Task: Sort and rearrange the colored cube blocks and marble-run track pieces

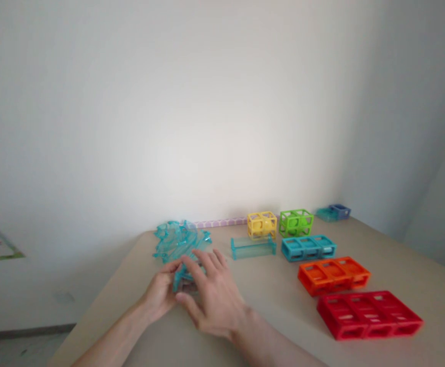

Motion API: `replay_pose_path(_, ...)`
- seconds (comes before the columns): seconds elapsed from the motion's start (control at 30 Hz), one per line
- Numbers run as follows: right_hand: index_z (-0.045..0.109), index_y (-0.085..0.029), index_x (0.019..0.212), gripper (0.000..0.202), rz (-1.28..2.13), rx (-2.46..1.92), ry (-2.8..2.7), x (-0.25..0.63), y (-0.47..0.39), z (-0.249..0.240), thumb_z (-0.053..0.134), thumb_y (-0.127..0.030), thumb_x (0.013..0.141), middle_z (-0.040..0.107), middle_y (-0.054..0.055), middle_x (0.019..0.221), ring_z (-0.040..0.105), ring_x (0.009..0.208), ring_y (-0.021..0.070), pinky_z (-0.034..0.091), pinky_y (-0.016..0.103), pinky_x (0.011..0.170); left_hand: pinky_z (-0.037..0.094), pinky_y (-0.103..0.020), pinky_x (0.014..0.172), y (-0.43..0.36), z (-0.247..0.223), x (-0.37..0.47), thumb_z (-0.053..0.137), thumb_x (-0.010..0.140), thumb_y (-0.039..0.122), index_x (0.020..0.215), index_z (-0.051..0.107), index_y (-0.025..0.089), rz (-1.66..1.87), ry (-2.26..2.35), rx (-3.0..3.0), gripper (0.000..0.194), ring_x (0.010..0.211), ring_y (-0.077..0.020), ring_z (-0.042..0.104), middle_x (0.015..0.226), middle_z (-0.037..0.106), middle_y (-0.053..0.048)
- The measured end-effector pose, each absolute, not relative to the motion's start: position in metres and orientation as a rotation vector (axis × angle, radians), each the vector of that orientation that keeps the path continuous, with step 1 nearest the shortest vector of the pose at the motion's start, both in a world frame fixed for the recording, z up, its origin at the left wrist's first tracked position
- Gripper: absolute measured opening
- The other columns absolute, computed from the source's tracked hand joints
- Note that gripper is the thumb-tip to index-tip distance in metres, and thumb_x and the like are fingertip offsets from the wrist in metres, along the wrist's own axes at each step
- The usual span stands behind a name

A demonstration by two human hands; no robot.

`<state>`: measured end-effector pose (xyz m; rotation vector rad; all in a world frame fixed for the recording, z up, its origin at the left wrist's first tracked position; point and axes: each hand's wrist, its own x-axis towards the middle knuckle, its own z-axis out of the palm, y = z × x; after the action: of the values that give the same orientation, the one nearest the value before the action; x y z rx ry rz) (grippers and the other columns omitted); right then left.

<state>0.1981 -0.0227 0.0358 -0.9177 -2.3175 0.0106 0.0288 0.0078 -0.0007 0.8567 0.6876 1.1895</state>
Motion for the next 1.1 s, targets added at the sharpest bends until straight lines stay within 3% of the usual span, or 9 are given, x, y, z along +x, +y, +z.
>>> replay_pose_path(0.17,0.054,-0.021,0.118,0.036,0.056,-1.167,-2.418,0.186,-0.023,0.031,0.054,-0.027,0.083,0.059,0.009,0.106,0.053,0.101,0.0244,0.034,0.041,0.094,0.048,-0.022,0.057,0.006,-0.012,0.034,0.072,0.073,0.034,0.088,0.069,0.013,1.031,0.869,1.062,0.026,0.064,-0.0129,0.062,0.085,0.069,-0.006)
replay_pose_path(0.3,0.063,-0.016,0.098,0.025,-0.059,-1.5,-2.388,0.197,-0.008,0.022,0.052,-0.018,0.076,0.06,0.013,0.097,0.055,0.094,0.0278,0.037,0.039,0.081,0.054,-0.033,0.062,0.004,-0.008,0.034,0.067,0.076,0.039,0.108,0.06,0.016,0.937,0.961,1.089,0.04,0.072,-0.0206,0.069,0.113,0.062,-0.013)
replay_pose_path(0.4,0.066,-0.015,0.088,0.021,-0.122,-1.723,-2.318,0.208,0.002,0.017,0.051,-0.017,0.074,0.062,0.014,0.094,0.057,0.092,0.0289,0.036,0.039,0.079,0.053,-0.031,0.061,0.003,-0.005,0.032,0.067,0.077,0.038,0.109,0.057,0.015,0.93,0.984,1.109,0.041,0.076,-0.0234,0.07,0.121,0.057,-0.017)
replay_pose_path(0.97,0.068,-0.013,0.084,0.021,-0.232,-1.964,-2.115,0.227,0.023,0.01,0.049,-0.016,0.078,0.065,0.016,0.091,0.058,0.09,0.0311,0.034,0.039,0.075,0.053,-0.028,0.059,0.002,-0.002,0.032,0.068,0.075,0.038,0.099,0.058,0.014,0.905,0.968,1.186,0.035,0.074,-0.0217,0.071,0.116,0.057,-0.015)
replay_pose_path(1.1,0.068,-0.012,0.085,0.021,-0.263,-1.982,-2.07,0.227,0.02,0.016,0.049,-0.019,0.08,0.064,0.018,0.092,0.056,0.093,0.0332,0.033,0.043,0.079,0.051,-0.025,0.05,0.004,-0.001,0.033,0.067,0.074,0.044,0.096,0.059,0.014,0.942,1.015,1.246,0.038,0.062,-0.0191,0.07,0.106,0.062,-0.014)
